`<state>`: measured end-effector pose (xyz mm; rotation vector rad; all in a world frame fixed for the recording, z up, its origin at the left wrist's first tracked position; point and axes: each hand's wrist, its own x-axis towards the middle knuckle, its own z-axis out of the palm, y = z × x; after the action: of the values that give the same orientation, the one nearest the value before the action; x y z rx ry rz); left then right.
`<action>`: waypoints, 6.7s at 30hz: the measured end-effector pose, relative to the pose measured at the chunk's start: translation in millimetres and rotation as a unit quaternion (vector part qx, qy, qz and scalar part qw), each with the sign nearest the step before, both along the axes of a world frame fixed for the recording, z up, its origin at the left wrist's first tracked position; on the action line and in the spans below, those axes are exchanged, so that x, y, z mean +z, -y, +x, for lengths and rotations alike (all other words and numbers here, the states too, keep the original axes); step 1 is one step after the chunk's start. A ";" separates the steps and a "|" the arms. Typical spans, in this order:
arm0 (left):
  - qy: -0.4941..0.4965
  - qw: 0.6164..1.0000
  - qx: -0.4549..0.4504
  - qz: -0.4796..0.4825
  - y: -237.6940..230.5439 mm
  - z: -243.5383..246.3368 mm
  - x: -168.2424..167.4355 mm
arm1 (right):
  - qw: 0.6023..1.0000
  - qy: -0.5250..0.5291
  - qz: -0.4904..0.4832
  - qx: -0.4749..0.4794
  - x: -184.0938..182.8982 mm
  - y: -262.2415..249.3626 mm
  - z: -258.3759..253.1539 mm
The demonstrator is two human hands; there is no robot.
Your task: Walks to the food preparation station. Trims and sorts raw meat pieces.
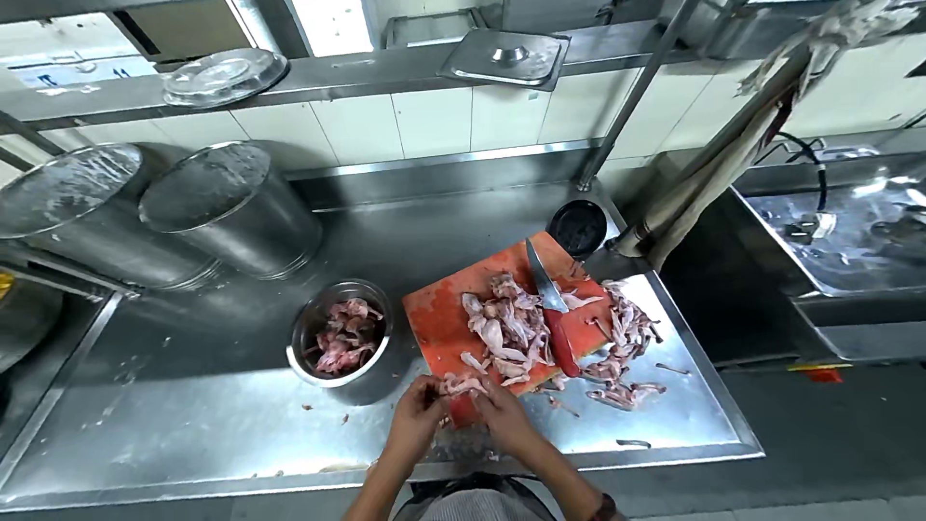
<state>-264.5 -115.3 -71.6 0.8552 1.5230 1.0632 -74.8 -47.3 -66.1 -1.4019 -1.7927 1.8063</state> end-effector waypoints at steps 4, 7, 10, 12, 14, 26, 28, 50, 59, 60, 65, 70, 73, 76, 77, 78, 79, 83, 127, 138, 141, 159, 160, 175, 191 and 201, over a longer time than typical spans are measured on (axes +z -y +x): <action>-0.258 0.954 -0.099 0.114 11.8 -8.2 -8.1 | 0.950 0.186 0.147 0.205 29.1 -10.0 -2.5; -0.239 0.938 -0.180 0.177 0.7 -0.6 -8.9 | 0.913 0.213 0.179 0.297 51.2 -11.9 -13.7; -0.311 0.910 -0.233 0.145 -15.0 -5.7 10.6 | 0.901 0.241 0.216 0.288 64.4 -16.6 -14.8; -0.408 0.866 -0.277 0.080 -21.6 -9.6 30.8 | 0.891 0.272 0.258 0.255 61.4 -18.3 -10.6; -0.472 0.826 -0.307 0.027 -27.5 -8.1 30.7 | 0.873 0.300 0.306 0.233 37.1 -20.7 -6.0; -0.465 0.842 -0.265 0.066 -15.2 7.5 -43.4 | 0.854 0.355 0.359 -0.130 1.6 -83.5 70.9; -0.463 0.843 -0.263 0.082 -17.6 9.0 -50.5 | 0.854 0.397 0.301 -0.150 -7.7 -105.1 76.7; -0.408 0.847 -0.340 0.036 -42.9 16.5 -32.8 | 0.884 0.380 0.207 -0.177 2.4 -76.2 68.4; -0.424 0.853 -0.299 0.059 -25.9 7.5 -34.9 | 0.857 0.434 0.184 -0.207 -20.0 -95.5 64.5; -0.423 0.856 -0.290 0.063 -24.1 6.7 -36.5 | 0.859 0.429 0.202 -0.190 -22.5 -97.9 65.1; -0.417 0.852 -0.307 0.074 -22.8 2.1 -41.5 | 0.870 0.405 0.227 -0.167 -0.5 -93.2 67.4; -0.401 0.859 -0.315 0.053 -27.2 -0.2 -37.1 | 0.915 0.331 0.184 -0.137 44.2 -21.2 53.4; -0.395 0.858 -0.327 0.040 -29.1 -1.5 -35.7 | 0.935 0.332 0.121 -0.016 34.1 44.8 33.3; -0.395 0.851 -0.345 0.039 -32.7 -2.8 -37.8 | 0.929 0.362 0.057 0.050 15.1 85.2 19.2; -0.395 0.849 -0.349 0.043 -33.1 -3.6 -39.9 | 0.923 0.377 0.051 0.058 12.2 95.0 17.1; -0.395 0.847 -0.352 0.045 -32.8 -4.6 -41.3 | 0.918 0.388 0.040 0.064 11.6 103.0 16.3; -0.396 0.845 -0.356 0.046 -32.5 -5.2 -41.9 | 0.915 0.398 0.024 0.069 13.2 108.8 16.5; -0.399 0.840 -0.362 0.067 -31.1 -4.5 -43.5 | 0.900 0.430 -0.001 0.071 12.2 117.9 13.6; -0.327 0.898 -0.286 -0.073 -7.0 -42.8 -61.7 | 0.872 0.426 0.241 -0.007 -19.8 18.7 -44.6; 0.072 0.996 0.016 0.055 17.9 -43.4 -50.2 | 0.910 0.341 0.171 0.164 -10.0 39.7 -67.0; 0.019 0.998 0.042 0.041 12.2 -43.7 -37.6 | 0.904 0.349 0.146 0.199 1.1 37.3 -69.5; -0.493 0.844 -0.108 0.182 -12.3 -5.5 -38.2 | 0.854 0.380 0.319 0.159 49.3 50.7 -69.9; -0.493 0.843 -0.100 0.192 -13.7 -2.3 -39.1 | 0.856 0.380 0.317 0.150 50.7 51.0 -66.5; -0.356 0.874 -0.311 0.114 -63.4 -58.2 58.3 | 0.839 0.372 0.389 0.082 70.2 17.8 -27.2; -0.467 0.852 -0.234 0.042 -49.6 -52.3 5.6 | 0.840 0.275 0.463 0.062 90.5 30.8 -6.4; -0.321 0.882 -0.271 0.212 -44.9 -4.7 43.9 | 0.862 0.285 0.404 0.115 86.7 17.7 -11.8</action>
<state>-269.2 -70.5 -27.7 1.9635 1.4267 0.7169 -86.6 -65.0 20.5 -1.4350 -2.6374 0.4909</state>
